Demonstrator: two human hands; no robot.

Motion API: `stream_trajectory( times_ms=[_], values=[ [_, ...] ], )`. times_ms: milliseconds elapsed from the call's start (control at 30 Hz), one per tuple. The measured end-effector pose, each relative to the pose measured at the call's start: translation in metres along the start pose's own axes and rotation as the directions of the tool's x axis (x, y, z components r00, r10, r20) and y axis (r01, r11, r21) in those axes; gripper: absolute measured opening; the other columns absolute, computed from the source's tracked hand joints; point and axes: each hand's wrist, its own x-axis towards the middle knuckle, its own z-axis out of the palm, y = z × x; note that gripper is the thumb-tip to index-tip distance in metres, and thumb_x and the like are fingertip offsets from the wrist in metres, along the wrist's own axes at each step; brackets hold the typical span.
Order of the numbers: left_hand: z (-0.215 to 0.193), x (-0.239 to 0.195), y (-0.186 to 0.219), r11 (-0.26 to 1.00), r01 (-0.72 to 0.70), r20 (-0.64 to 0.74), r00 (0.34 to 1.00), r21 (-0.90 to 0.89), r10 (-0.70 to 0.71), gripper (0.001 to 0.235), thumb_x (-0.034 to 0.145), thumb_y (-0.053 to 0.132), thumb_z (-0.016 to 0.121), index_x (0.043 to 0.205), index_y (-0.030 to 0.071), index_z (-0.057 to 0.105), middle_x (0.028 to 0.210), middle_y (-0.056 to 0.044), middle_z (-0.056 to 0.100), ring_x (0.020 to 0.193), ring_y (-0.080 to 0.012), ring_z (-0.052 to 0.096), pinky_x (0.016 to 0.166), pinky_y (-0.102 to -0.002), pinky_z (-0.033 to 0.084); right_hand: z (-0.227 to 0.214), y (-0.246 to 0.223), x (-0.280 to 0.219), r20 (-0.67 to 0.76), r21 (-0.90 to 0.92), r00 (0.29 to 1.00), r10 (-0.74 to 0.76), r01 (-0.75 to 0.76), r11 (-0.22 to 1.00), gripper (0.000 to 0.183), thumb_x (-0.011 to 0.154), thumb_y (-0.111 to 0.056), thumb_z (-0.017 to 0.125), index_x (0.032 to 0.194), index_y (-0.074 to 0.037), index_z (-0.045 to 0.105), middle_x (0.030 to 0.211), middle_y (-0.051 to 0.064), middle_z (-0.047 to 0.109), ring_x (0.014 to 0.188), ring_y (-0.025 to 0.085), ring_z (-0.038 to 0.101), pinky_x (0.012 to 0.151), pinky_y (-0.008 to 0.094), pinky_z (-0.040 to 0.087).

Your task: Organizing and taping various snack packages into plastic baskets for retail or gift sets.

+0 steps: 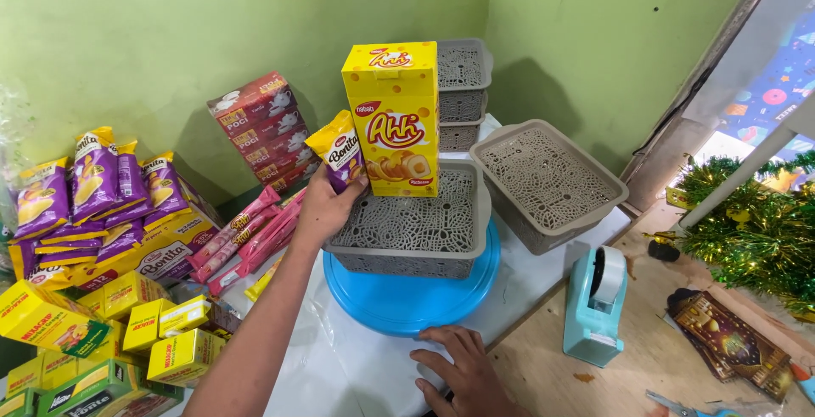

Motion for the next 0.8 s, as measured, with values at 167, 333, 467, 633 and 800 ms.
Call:
stream_trajectory(
  times_ms=[167,333,467,633,800],
  values=[
    [0.004,0.015,-0.014,0.98,-0.119,-0.071,0.992,-0.159,0.109,0.049,0.092,0.028,0.065,0.137,0.012,0.053,0.137,-0.01,0.066,0.125,-0.0255,0.064,0.104,-0.043,0.052,0.003,0.004,-0.001,-0.005,-0.01,1.0,-0.01,0.01,1.0,0.03,0.094,-0.036,0.066,0.117,-0.018,0.071,0.128,0.011,0.065,0.118,0.031,0.057,0.092,0.052,0.044],
    [0.005,0.012,-0.014,0.982,-0.158,-0.043,0.987,-0.107,0.154,0.055,0.085,0.036,0.074,0.13,0.008,0.06,0.13,-0.011,0.072,0.117,-0.0263,0.071,0.098,-0.042,0.06,0.003,0.005,-0.001,-0.009,-0.004,1.0,-0.017,0.017,1.0,0.03,0.094,-0.036,0.066,0.118,-0.018,0.071,0.128,0.011,0.064,0.117,0.031,0.057,0.092,0.052,0.045],
    [0.003,0.014,-0.018,0.995,-0.097,-0.03,0.995,0.012,0.098,0.047,0.088,0.03,0.073,0.128,0.008,0.062,0.129,-0.01,0.072,0.112,-0.0268,0.072,0.093,-0.041,0.06,0.001,0.0,0.002,0.002,0.0,1.0,0.003,-0.003,1.0,0.032,0.091,-0.034,0.069,0.118,-0.017,0.073,0.129,0.01,0.065,0.118,0.03,0.057,0.091,0.052,0.045],
    [0.002,0.013,-0.015,0.987,-0.155,-0.093,0.983,0.039,0.158,0.047,0.088,0.03,0.072,0.128,0.008,0.064,0.129,-0.011,0.072,0.115,-0.0274,0.071,0.095,-0.041,0.06,-0.001,-0.002,0.001,0.013,-0.001,1.0,0.018,-0.018,1.0,0.033,0.093,-0.037,0.067,0.119,-0.017,0.072,0.129,0.01,0.065,0.118,0.03,0.057,0.091,0.053,0.046],
    [0.007,0.01,-0.014,0.984,-0.159,-0.102,0.981,0.076,0.166,0.046,0.087,0.034,0.074,0.124,0.008,0.066,0.121,-0.009,0.075,0.104,-0.0247,0.074,0.085,-0.039,0.061,-0.004,-0.005,0.003,0.004,0.0,1.0,-0.001,0.001,1.0,0.031,0.092,-0.035,0.067,0.118,-0.017,0.072,0.128,0.01,0.063,0.117,0.03,0.057,0.091,0.052,0.044]
  ],
)
